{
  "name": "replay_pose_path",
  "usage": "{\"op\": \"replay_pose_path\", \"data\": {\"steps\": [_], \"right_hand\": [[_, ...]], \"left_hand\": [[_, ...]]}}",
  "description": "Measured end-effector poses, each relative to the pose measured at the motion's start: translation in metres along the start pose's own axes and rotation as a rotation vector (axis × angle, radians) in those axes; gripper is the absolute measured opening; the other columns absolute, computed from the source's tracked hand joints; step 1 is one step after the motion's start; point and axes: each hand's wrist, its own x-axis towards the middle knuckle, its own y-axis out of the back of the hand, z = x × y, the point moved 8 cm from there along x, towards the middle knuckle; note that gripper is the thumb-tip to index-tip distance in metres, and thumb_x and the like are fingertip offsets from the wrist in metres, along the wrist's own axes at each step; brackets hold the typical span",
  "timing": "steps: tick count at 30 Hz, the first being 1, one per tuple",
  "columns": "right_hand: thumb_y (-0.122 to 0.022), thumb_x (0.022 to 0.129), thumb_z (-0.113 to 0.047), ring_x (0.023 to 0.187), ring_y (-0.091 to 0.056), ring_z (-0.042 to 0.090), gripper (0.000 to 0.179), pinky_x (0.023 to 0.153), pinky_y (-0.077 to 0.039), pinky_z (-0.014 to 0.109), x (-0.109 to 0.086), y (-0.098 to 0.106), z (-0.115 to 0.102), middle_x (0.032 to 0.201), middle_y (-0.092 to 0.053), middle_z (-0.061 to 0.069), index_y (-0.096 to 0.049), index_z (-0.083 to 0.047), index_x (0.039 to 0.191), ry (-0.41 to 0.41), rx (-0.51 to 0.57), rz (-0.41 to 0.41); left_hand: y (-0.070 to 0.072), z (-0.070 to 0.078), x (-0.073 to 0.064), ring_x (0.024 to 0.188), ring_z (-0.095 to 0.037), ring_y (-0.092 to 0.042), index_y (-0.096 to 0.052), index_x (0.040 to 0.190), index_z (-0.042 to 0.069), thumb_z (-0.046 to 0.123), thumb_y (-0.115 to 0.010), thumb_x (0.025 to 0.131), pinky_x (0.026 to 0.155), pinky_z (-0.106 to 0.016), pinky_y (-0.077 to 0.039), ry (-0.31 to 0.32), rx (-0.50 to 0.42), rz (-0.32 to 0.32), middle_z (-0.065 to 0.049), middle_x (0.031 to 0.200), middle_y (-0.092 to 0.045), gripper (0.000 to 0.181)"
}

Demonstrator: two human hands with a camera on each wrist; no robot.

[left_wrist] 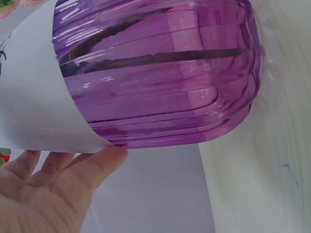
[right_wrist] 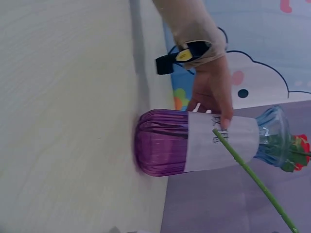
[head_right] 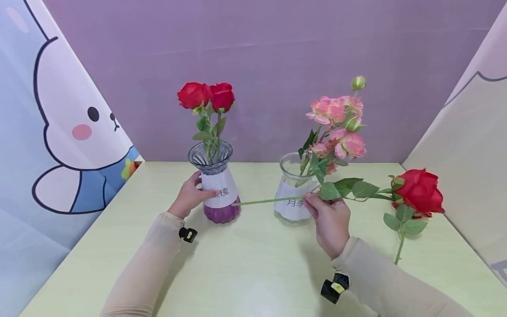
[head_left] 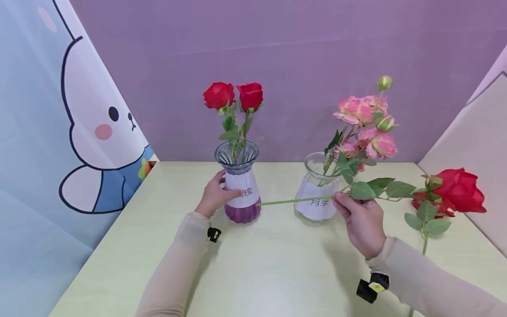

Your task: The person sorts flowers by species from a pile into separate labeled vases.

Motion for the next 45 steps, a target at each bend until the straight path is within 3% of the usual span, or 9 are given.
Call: {"op": "replay_pose_path", "data": {"steps": [4,7,12,17,24,38,45], "right_hand": [[-0.060,0.089,0.008,0.082,-0.068,0.013,0.014,0.081,-0.054,0.022,0.006,-0.003,-0.010,0.087,-0.062,0.005,-0.054,-0.001,0.097,-0.039,0.037,0.007],[-0.062,0.088,0.007,0.084,-0.067,0.013,0.023,0.081,-0.054,0.022,0.010,-0.008,-0.018,0.095,-0.061,0.005,-0.048,0.000,0.106,-0.047,0.053,-0.004],[-0.062,0.088,0.007,0.084,-0.067,0.015,0.038,0.080,-0.054,0.023,0.014,-0.021,-0.032,0.104,-0.056,0.008,-0.039,-0.001,0.117,0.010,0.108,-0.074],[-0.060,0.088,0.010,0.082,-0.068,0.018,0.038,0.079,-0.055,0.024,0.014,-0.033,-0.042,0.102,-0.055,0.011,-0.038,0.002,0.118,0.071,0.173,-0.121],[-0.061,0.086,0.012,0.080,-0.067,0.018,0.045,0.078,-0.055,0.024,0.022,-0.048,-0.051,0.105,-0.056,0.013,-0.036,0.003,0.123,0.116,0.202,-0.104],[-0.063,0.083,0.015,0.067,-0.066,0.021,0.032,0.066,-0.058,0.025,0.031,-0.067,-0.075,0.087,-0.059,0.015,-0.047,0.006,0.109,0.264,0.235,-0.073],[-0.063,0.084,0.013,0.065,-0.065,0.016,0.021,0.065,-0.057,0.022,0.037,-0.090,-0.070,0.078,-0.061,0.011,-0.050,0.004,0.099,0.285,0.103,-0.042]], "left_hand": [[0.000,0.001,0.001,0.121,-0.041,-0.050,-0.027,0.150,0.008,0.017,-0.080,0.075,0.097,-0.051,-0.045,-0.025,0.024,0.005,-0.023,0.138,-0.046,0.093],[0.000,0.001,0.002,0.121,-0.041,-0.050,-0.027,0.150,0.007,0.018,-0.080,0.076,0.096,-0.050,-0.046,-0.031,0.046,0.012,-0.023,0.139,-0.046,0.092],[0.000,0.001,0.001,0.120,-0.041,-0.051,-0.026,0.150,0.007,0.019,-0.079,0.076,0.095,-0.050,-0.047,-0.039,0.051,0.012,-0.024,0.138,-0.046,0.092],[-0.001,0.000,0.000,0.119,-0.041,-0.051,-0.026,0.150,0.008,0.018,-0.080,0.076,0.096,-0.050,-0.047,-0.031,0.039,0.009,-0.023,0.138,-0.046,0.092],[0.000,-0.001,0.000,0.120,-0.039,-0.052,-0.027,0.150,0.008,0.020,-0.080,0.075,0.096,-0.049,-0.047,-0.043,0.047,0.035,-0.022,0.138,-0.047,0.093],[-0.001,0.001,-0.003,0.122,-0.040,-0.050,-0.025,0.151,0.006,0.023,-0.080,0.076,0.096,-0.049,-0.047,-0.046,0.056,0.045,-0.022,0.140,-0.045,0.094],[-0.001,0.000,-0.005,0.123,-0.039,-0.049,-0.026,0.151,0.008,0.024,-0.080,0.076,0.096,-0.050,-0.047,-0.029,0.054,0.048,-0.021,0.139,-0.046,0.094]]}}
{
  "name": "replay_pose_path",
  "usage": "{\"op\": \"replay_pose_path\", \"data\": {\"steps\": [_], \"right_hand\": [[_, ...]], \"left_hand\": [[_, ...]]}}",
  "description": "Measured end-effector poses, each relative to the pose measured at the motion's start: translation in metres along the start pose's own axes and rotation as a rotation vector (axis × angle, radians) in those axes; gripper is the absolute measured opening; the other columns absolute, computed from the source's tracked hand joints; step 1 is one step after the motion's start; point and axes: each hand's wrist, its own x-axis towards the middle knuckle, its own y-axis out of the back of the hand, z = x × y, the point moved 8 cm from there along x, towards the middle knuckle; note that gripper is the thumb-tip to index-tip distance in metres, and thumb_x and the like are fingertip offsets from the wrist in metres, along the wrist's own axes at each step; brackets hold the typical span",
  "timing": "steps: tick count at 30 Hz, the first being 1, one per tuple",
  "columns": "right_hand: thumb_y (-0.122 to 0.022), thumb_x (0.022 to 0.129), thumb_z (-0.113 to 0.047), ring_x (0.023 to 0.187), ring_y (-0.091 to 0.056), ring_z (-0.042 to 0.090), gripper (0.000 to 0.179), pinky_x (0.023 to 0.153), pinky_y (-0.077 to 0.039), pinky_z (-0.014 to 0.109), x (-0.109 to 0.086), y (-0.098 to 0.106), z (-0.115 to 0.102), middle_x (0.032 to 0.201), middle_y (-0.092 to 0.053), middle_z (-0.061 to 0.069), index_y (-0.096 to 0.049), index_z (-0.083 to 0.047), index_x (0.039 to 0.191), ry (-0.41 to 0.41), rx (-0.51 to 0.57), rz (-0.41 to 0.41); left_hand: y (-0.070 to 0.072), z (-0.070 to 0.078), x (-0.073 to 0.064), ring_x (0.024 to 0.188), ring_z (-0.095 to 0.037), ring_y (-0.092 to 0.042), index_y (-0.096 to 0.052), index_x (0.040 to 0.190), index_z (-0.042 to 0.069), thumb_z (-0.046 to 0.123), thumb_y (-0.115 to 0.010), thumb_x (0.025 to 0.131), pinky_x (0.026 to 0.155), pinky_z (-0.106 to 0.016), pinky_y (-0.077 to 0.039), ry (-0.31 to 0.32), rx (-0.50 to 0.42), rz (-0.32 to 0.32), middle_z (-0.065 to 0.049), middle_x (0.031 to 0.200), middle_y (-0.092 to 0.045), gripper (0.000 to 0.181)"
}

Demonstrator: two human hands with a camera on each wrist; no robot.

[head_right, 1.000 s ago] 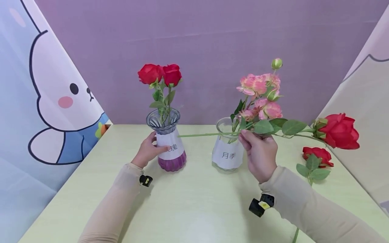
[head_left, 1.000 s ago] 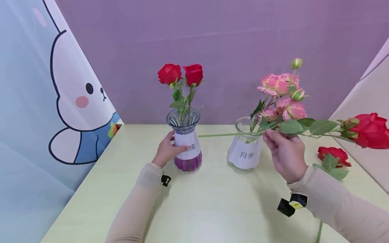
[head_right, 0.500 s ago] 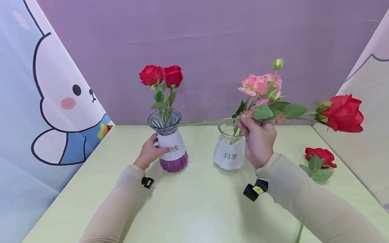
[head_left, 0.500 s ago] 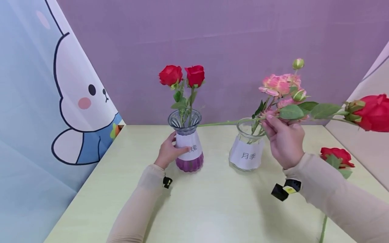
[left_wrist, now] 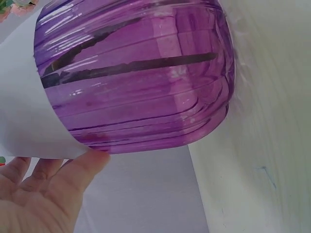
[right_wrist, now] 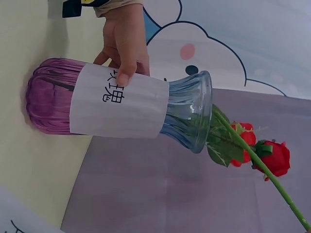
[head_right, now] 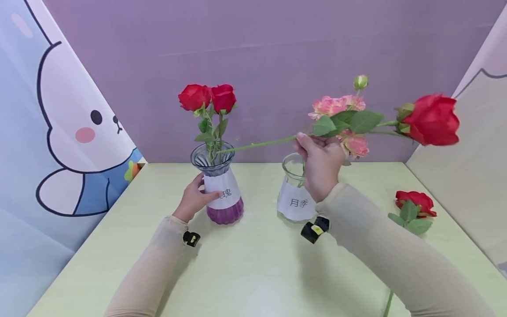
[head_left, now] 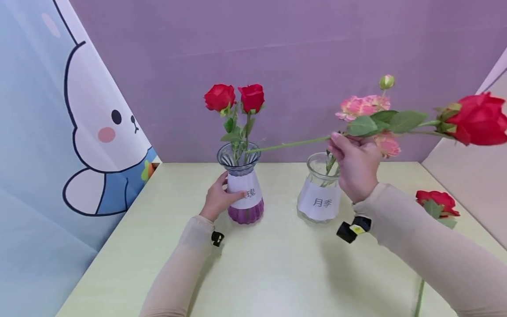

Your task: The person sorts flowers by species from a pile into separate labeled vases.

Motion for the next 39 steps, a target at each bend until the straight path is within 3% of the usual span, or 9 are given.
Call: {"op": "replay_pose_path", "data": {"steps": [8,15,23,30,34,39], "right_hand": [[-0.064,0.085,0.010,0.063,-0.063,0.013,0.023,0.064,-0.056,0.020,0.003,-0.021,0.006,0.078,-0.060,0.008,-0.050,0.001,0.102,0.029,-0.135,-0.006],[-0.069,0.083,0.007,0.069,-0.066,0.013,0.013,0.056,-0.054,0.020,0.010,-0.043,0.005,0.078,-0.065,0.007,-0.060,0.001,0.091,0.044,-0.231,-0.034],[-0.073,0.081,0.002,0.075,-0.066,0.017,0.012,0.060,-0.056,0.024,0.018,-0.069,0.002,0.084,-0.069,0.010,-0.067,0.002,0.091,0.084,-0.370,-0.082],[-0.074,0.080,0.002,0.057,-0.063,0.014,0.005,0.056,-0.056,0.025,0.019,-0.085,0.005,0.080,-0.072,0.009,-0.070,0.004,0.082,0.169,-0.481,-0.118],[-0.075,0.082,-0.005,0.050,-0.060,0.013,0.010,0.052,-0.053,0.023,0.018,-0.090,0.015,0.082,-0.073,0.007,-0.071,0.002,0.087,0.160,-0.581,-0.135],[-0.074,0.082,-0.006,0.041,-0.052,0.011,0.017,0.047,-0.049,0.022,0.014,-0.102,0.028,0.090,-0.073,0.012,-0.071,0.004,0.096,0.146,-0.623,-0.181]], "left_hand": [[0.000,-0.002,0.001,0.123,-0.039,-0.049,-0.026,0.151,0.007,0.022,-0.080,0.076,0.096,-0.049,-0.047,-0.009,0.003,0.004,-0.021,0.138,-0.047,0.094],[-0.001,-0.002,0.002,0.124,-0.039,-0.049,-0.026,0.151,0.009,0.022,-0.080,0.077,0.097,-0.049,-0.047,0.002,0.001,-0.003,-0.020,0.140,-0.045,0.092],[0.000,-0.005,0.002,0.124,-0.039,-0.049,-0.025,0.151,0.009,0.022,-0.080,0.077,0.097,-0.048,-0.046,0.021,0.008,-0.006,-0.020,0.141,-0.044,0.094],[0.000,-0.005,0.002,0.123,-0.039,-0.050,-0.026,0.151,0.010,0.023,-0.081,0.076,0.097,-0.048,-0.047,0.016,0.011,-0.007,-0.019,0.140,-0.045,0.094],[0.000,-0.004,0.002,0.122,-0.040,-0.050,-0.026,0.151,0.011,0.023,-0.080,0.076,0.096,-0.048,-0.047,0.016,0.018,-0.011,-0.019,0.140,-0.045,0.094],[0.001,-0.003,0.002,0.122,-0.040,-0.050,-0.025,0.151,0.010,0.022,-0.080,0.076,0.096,-0.049,-0.047,0.014,0.021,-0.008,-0.020,0.140,-0.045,0.094]]}}
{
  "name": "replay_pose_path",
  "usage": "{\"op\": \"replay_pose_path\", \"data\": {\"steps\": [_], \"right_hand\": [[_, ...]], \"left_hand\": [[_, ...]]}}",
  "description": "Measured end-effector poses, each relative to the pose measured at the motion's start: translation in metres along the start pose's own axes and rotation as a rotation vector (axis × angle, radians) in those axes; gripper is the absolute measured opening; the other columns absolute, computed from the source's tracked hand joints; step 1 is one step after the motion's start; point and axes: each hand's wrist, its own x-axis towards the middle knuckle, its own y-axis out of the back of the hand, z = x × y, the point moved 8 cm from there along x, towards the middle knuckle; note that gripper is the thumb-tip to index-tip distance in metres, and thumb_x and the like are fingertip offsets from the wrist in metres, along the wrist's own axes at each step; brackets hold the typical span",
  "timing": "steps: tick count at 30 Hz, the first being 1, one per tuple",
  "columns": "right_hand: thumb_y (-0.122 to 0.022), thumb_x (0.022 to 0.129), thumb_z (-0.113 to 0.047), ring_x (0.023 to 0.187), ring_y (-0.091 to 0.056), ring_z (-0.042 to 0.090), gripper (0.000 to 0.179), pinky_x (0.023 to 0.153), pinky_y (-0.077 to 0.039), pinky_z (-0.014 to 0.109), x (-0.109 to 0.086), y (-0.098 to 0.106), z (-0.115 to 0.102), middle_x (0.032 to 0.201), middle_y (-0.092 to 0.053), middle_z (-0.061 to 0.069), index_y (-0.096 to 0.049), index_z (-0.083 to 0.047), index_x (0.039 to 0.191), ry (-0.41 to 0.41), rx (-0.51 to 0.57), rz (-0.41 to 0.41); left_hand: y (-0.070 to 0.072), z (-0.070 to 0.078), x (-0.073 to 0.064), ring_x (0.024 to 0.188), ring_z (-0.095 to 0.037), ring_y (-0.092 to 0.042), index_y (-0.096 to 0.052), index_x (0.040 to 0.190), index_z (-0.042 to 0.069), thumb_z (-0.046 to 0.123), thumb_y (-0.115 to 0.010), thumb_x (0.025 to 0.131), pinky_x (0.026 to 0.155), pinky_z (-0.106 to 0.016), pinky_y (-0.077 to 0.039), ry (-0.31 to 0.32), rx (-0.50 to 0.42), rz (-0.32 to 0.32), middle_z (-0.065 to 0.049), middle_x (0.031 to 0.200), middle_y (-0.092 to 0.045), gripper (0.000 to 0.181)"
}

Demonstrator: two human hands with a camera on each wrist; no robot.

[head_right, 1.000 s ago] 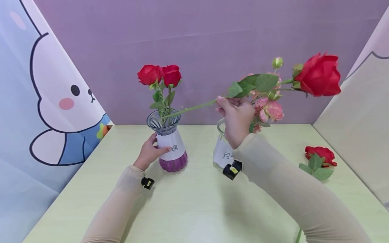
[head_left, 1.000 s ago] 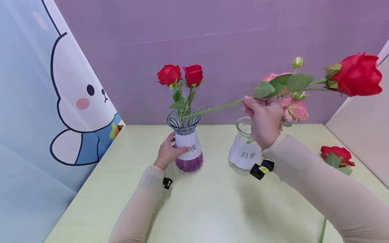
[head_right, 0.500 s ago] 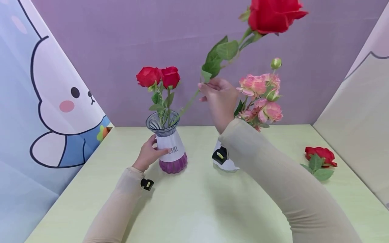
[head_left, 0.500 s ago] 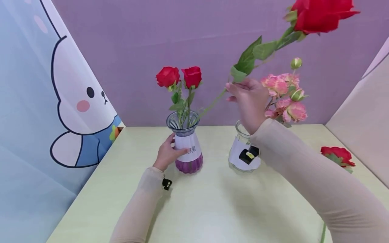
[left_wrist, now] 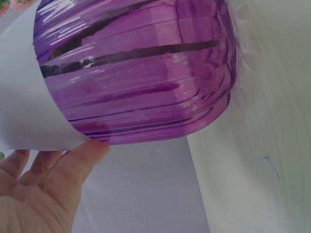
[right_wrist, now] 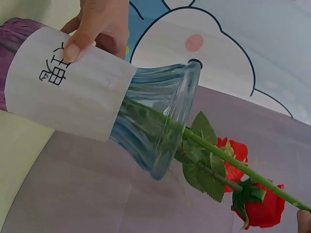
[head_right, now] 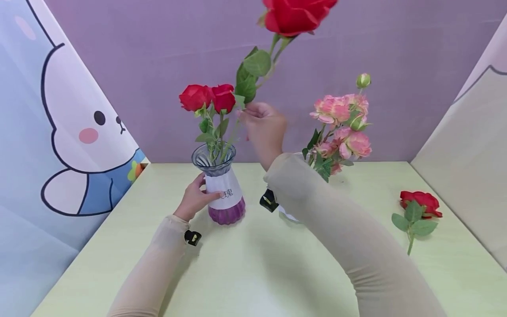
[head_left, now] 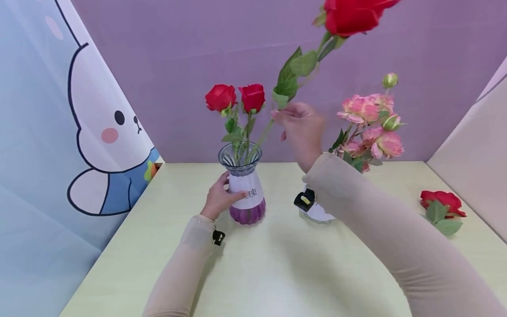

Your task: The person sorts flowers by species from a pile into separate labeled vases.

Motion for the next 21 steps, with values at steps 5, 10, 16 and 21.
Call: {"op": "replay_pose_path", "data": {"steps": [5,10,16,21], "right_hand": [[-0.073,0.083,-0.005,0.040,-0.050,0.010,0.019,0.043,-0.047,0.022,-0.001,-0.013,0.003,0.091,-0.072,0.013,-0.071,0.004,0.099,-0.028,-0.021,-0.024],[-0.072,0.084,-0.005,0.041,-0.050,0.010,0.017,0.042,-0.046,0.021,-0.003,-0.021,0.015,0.093,-0.072,0.013,-0.071,0.003,0.098,-0.073,-0.056,-0.046],[-0.070,0.085,-0.005,0.041,-0.048,0.011,0.016,0.042,-0.045,0.021,-0.010,-0.029,0.030,0.094,-0.072,0.013,-0.071,0.002,0.099,-0.114,-0.072,-0.075],[-0.067,0.086,-0.003,0.042,-0.049,0.011,0.015,0.043,-0.045,0.022,-0.016,-0.033,0.048,0.094,-0.072,0.010,-0.072,0.001,0.100,-0.160,-0.105,-0.086]], "left_hand": [[0.000,0.000,0.001,0.121,-0.041,-0.051,-0.024,0.152,0.009,0.023,-0.080,0.076,0.095,-0.049,-0.048,-0.004,0.004,-0.003,-0.021,0.140,-0.045,0.095],[0.000,-0.002,0.001,0.122,-0.040,-0.051,-0.026,0.151,0.011,0.023,-0.081,0.076,0.096,-0.048,-0.047,0.006,-0.002,-0.004,-0.019,0.140,-0.045,0.094],[-0.001,-0.001,0.001,0.121,-0.040,-0.051,-0.026,0.151,0.010,0.023,-0.081,0.076,0.095,-0.048,-0.048,0.002,-0.002,-0.001,-0.020,0.140,-0.045,0.094],[-0.001,-0.001,0.001,0.122,-0.039,-0.051,-0.027,0.151,0.011,0.024,-0.080,0.075,0.096,-0.049,-0.047,0.006,-0.008,-0.002,-0.019,0.140,-0.045,0.094]]}}
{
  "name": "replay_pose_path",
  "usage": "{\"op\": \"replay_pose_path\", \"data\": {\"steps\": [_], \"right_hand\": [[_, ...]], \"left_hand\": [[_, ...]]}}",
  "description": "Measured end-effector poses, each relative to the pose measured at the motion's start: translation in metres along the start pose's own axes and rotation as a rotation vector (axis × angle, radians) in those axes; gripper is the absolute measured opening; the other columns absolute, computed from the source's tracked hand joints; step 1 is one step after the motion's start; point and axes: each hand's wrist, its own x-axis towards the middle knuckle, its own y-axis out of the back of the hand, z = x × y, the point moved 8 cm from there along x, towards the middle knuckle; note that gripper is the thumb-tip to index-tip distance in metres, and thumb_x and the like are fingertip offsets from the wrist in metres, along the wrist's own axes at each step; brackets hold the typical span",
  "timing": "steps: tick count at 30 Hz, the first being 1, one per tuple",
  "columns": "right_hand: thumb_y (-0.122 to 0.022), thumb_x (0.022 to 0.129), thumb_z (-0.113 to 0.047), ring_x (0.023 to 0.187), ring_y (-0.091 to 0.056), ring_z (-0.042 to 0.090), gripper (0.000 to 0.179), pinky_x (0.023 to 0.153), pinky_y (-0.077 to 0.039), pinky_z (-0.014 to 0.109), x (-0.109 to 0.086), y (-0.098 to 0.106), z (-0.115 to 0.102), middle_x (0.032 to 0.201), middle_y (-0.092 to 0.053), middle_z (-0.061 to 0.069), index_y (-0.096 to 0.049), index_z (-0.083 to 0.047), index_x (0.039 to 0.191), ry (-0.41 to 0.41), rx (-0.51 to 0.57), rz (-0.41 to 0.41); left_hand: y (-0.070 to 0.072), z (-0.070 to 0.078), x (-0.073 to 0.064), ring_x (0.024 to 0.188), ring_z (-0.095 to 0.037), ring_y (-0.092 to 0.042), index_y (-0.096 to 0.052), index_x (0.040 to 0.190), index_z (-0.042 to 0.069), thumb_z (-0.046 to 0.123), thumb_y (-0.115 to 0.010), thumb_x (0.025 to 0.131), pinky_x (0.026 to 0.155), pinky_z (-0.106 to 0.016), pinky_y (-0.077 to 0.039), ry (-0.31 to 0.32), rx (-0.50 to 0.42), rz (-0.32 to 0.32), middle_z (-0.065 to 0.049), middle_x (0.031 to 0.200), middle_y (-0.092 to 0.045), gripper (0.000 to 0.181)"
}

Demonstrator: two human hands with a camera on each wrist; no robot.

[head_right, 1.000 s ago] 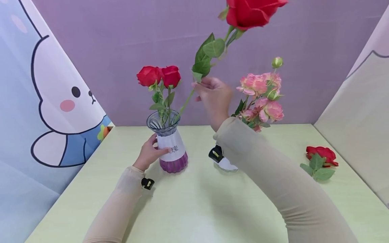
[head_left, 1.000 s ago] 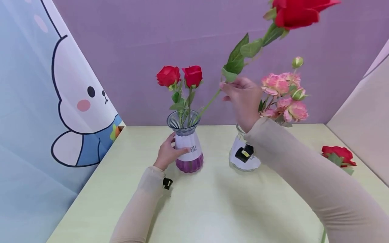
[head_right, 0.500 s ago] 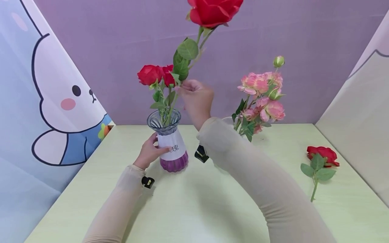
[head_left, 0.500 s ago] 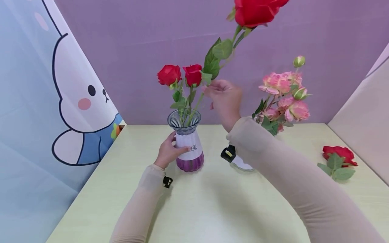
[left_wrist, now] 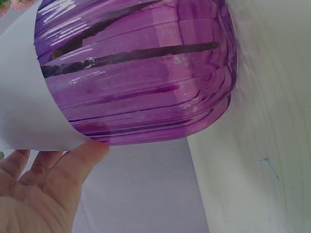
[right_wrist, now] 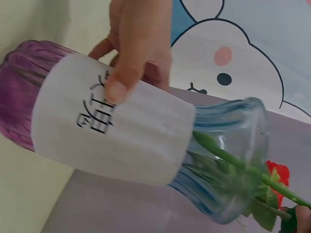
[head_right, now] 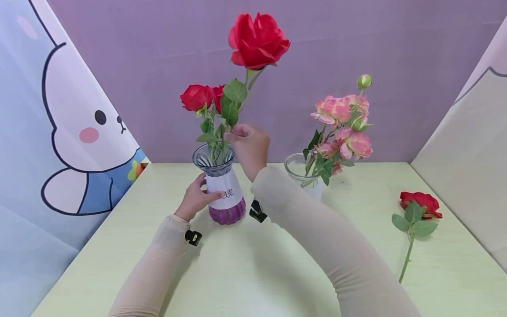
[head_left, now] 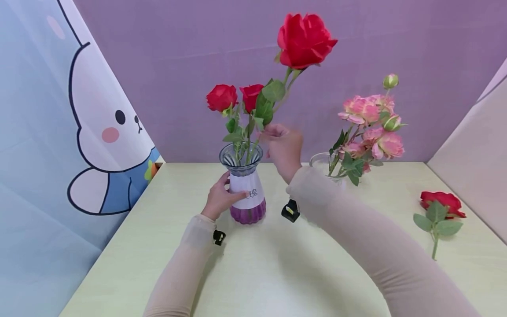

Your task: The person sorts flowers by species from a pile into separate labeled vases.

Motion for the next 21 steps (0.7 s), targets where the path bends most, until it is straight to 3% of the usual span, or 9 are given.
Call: {"op": "replay_pose_path", "data": {"steps": [8,13,18,21], "right_hand": [[-0.072,0.085,-0.010,0.051,-0.055,0.029,0.013,0.061,-0.056,0.044,-0.005,-0.008,0.017,0.081,-0.069,0.008,-0.072,0.000,0.092,-0.014,-0.018,-0.009],[-0.072,0.085,-0.011,0.048,-0.053,0.017,0.011,0.055,-0.055,0.034,-0.007,-0.014,0.022,0.081,-0.068,0.006,-0.072,-0.001,0.091,-0.017,-0.044,-0.037],[-0.071,0.086,-0.011,0.059,-0.060,0.029,0.011,0.060,-0.057,0.037,-0.010,-0.017,0.026,0.083,-0.069,0.007,-0.072,-0.001,0.091,-0.027,-0.061,-0.051],[-0.071,0.086,-0.011,0.060,-0.062,0.027,0.011,0.062,-0.057,0.035,-0.011,-0.018,0.028,0.083,-0.068,0.008,-0.072,-0.001,0.092,-0.033,-0.051,-0.062]], "left_hand": [[0.001,0.001,0.000,0.121,-0.040,-0.051,-0.025,0.151,0.010,0.024,-0.080,0.076,0.095,-0.049,-0.048,-0.013,0.009,0.006,-0.020,0.140,-0.045,0.095],[0.001,-0.001,0.001,0.120,-0.039,-0.052,-0.026,0.151,0.010,0.025,-0.080,0.076,0.094,-0.049,-0.048,-0.016,0.010,0.011,-0.020,0.140,-0.045,0.094],[0.001,-0.001,0.001,0.120,-0.040,-0.052,-0.026,0.151,0.009,0.025,-0.080,0.076,0.094,-0.049,-0.049,-0.016,0.010,0.011,-0.021,0.140,-0.045,0.094],[0.001,-0.001,0.001,0.120,-0.040,-0.052,-0.026,0.151,0.009,0.025,-0.080,0.076,0.093,-0.049,-0.049,-0.019,0.007,0.013,-0.021,0.140,-0.045,0.094]]}}
